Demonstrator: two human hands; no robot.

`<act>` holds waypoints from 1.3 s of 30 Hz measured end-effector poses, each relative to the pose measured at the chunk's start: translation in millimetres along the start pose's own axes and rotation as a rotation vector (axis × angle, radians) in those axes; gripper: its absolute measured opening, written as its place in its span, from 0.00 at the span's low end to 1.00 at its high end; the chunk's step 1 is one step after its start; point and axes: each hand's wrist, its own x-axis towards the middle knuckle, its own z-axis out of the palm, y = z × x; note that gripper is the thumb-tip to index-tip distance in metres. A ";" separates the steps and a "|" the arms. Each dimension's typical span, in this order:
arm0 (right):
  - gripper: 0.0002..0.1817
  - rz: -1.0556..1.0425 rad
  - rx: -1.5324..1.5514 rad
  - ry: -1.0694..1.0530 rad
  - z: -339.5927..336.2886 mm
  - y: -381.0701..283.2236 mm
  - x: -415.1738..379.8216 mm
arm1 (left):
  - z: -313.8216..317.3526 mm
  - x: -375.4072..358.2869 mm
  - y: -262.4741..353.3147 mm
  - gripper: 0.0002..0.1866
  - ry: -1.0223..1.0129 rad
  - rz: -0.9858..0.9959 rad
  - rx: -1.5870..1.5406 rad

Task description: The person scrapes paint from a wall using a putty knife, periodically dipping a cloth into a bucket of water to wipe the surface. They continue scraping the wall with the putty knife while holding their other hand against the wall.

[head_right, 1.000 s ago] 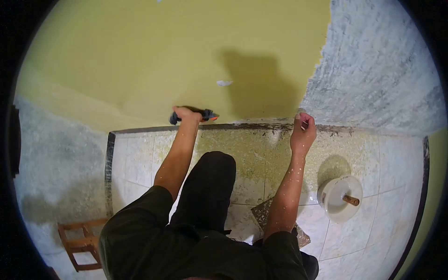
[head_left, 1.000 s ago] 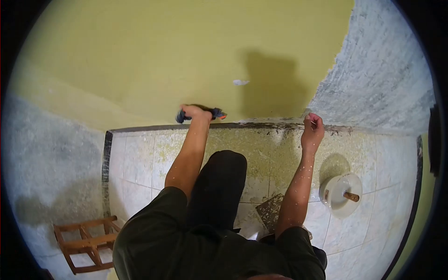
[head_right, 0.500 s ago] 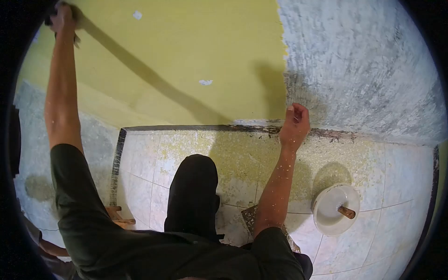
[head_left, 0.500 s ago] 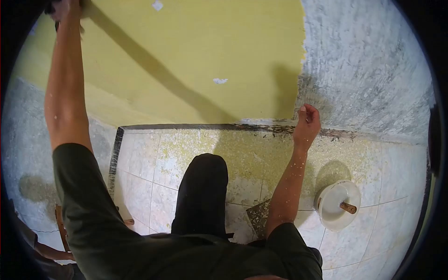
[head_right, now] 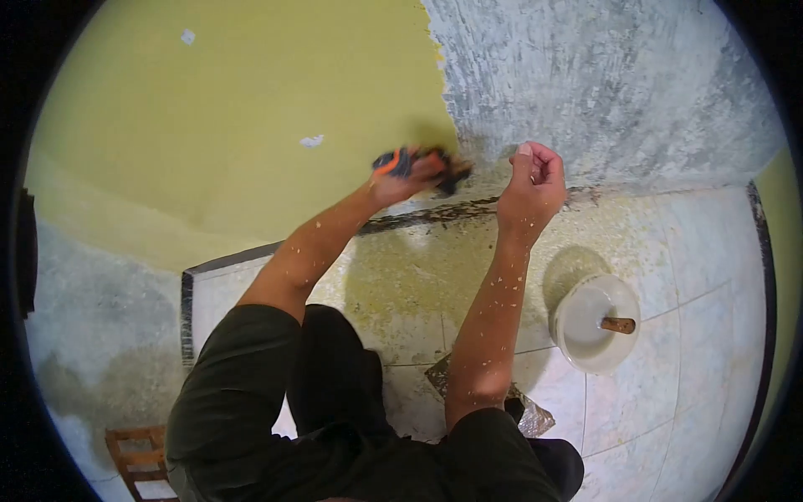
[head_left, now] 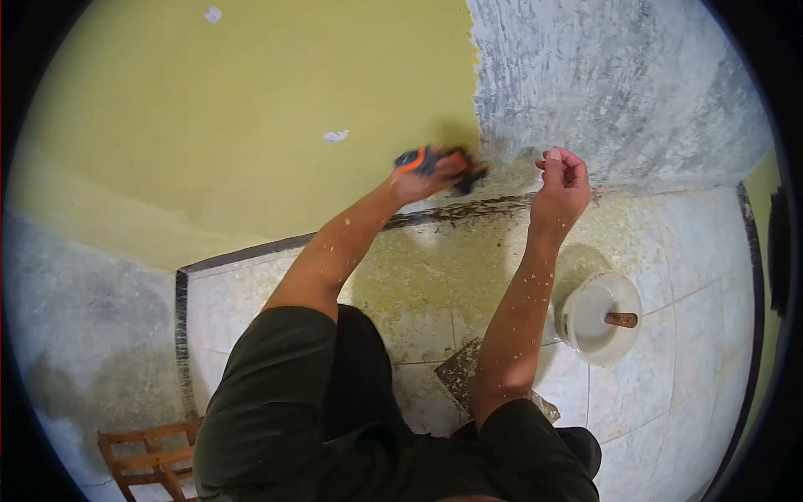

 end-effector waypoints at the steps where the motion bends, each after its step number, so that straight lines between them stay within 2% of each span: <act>1: 0.09 -0.040 0.037 0.013 -1.1 -11.8 -2.2 | -31.8 -24.2 0.3 0.14 -0.070 -0.013 0.107; 2: 0.09 -0.073 0.072 0.024 -3.1 -18.1 -6.5 | -53.7 -46.0 3.5 0.15 -0.064 -0.015 0.148; 3: 0.09 -0.078 0.054 0.023 -3.0 -19.9 -10.2 | -75.6 -63.1 11.9 0.12 -0.173 -0.046 0.120; 4: 0.09 -0.103 0.051 0.036 1.1 -21.3 -12.7 | -73.8 -79.2 9.3 0.09 -0.277 -0.068 0.093; 5: 0.09 -0.126 0.056 0.045 8.1 -22.8 -15.9 | -70.6 -89.7 4.7 0.09 -0.278 -0.059 0.084; 7: 0.09 -0.129 0.035 0.022 28.1 -6.4 -24.2 | -38.1 -110.0 1.3 0.05 -0.115 0.098 1.104; 10: 0.11 -0.154 -0.020 -0.107 65.0 32.2 -40.9 | 20.2 -130.6 -7.3 0.15 0.268 0.340 2.622; 11: 0.13 -0.143 0.005 -0.201 77.5 36.1 -48.7 | 26.2 -126.4 -3.0 0.12 0.257 0.556 2.469; 12: 0.15 -0.131 0.025 -0.294 89.2 41.2 -57.6 | 32.4 -121.1 1.7 0.12 0.250 0.563 2.471; 14: 0.22 0.057 0.048 -0.460 108.5 55.8 -79.6 | 55.9 -111.2 6.4 0.13 0.522 0.439 1.562; 15: 0.26 0.273 0.105 -0.506 109.7 57.2 -88.6 | 43.4 -98.5 12.6 0.14 0.358 0.567 1.354; 16: 0.30 0.488 0.163 -0.544 107.6 51.0 -98.4 | 50.3 -96.0 1.9 0.14 0.341 0.555 1.349; 17: 0.30 0.481 0.152 -0.525 102.9 47.9 -104.5 | 63.3 -94.3 -12.3 0.16 0.382 0.607 1.301; 18: 0.30 0.744 0.451 -0.614 95.4 45.4 -110.9 | 72.3 -93.5 -26.3 0.18 0.422 0.651 1.251; 19: 0.30 0.997 0.761 -0.684 89.2 45.3 -116.9 | 54.1 -87.7 -35.0 0.25 0.489 0.735 1.355; 20: 0.30 0.982 0.750 -0.649 90.3 53.7 -122.8 | 25.3 -83.3 -41.0 0.25 0.458 0.709 1.347; 22: 0.24 0.934 0.749 -0.418 93.9 88.4 -128.3 | -25.4 -76.8 -46.4 0.33 0.288 1.201 2.291; 24: 0.16 0.963 0.569 -0.357 73.8 113.1 -131.5 | -42.4 -79.4 -51.1 0.39 0.192 0.843 2.329; 26: 0.19 0.822 0.287 -0.224 67.5 139.5 -126.3 | -16.0 -79.3 -62.6 0.46 0.232 0.059 1.451; 27: 0.19 0.802 0.273 -0.188 60.6 129.6 -116.9 | -14.2 -75.0 -64.2 0.46 0.190 0.040 1.443; 29: 0.23 0.725 -0.097 -0.386 57.1 100.2 -98.1 | -15.6 -66.0 -64.5 0.51 0.276 0.144 1.079; 30: 0.23 0.717 -0.112 -0.369 51.2 99.0 -84.9 | -17.6 -61.9 -68.2 0.51 0.255 0.135 1.070; 32: 0.28 0.043 -0.985 -0.568 36.3 100.9 -45.1 | -24.2 -55.1 -72.1 0.53 0.520 0.283 0.904; 33: 0.31 0.034 -1.175 -0.715 23.2 80.3 -27.9 | -52.3 -52.2 -69.9 0.50 0.600 0.143 1.101; 34: 0.34 0.026 -1.360 -0.863 4.0 53.6 -9.8 | -99.8 -48.0 -63.2 0.47 0.465 -0.020 1.516; 35: 0.33 0.054 -1.421 -0.953 -20.3 42.9 7.2 | -140.5 -43.9 -59.1 0.45 0.293 -0.192 1.922; 36: 0.32 0.081 -1.481 -1.044 -46.6 31.2 21.4 | -163.7 -50.7 -64.1 0.43 0.205 -0.395 2.104; 38: 0.16 0.504 -1.505 -1.221 -100.4 5.3 42.8 | -154.5 -66.7 -72.5 0.41 0.106 -0.597 2.269; 39: 0.13 0.590 -1.524 -1.165 -130.0 -5.7 44.7 | -108.1 -77.2 -76.4 0.40 0.263 -0.741 2.044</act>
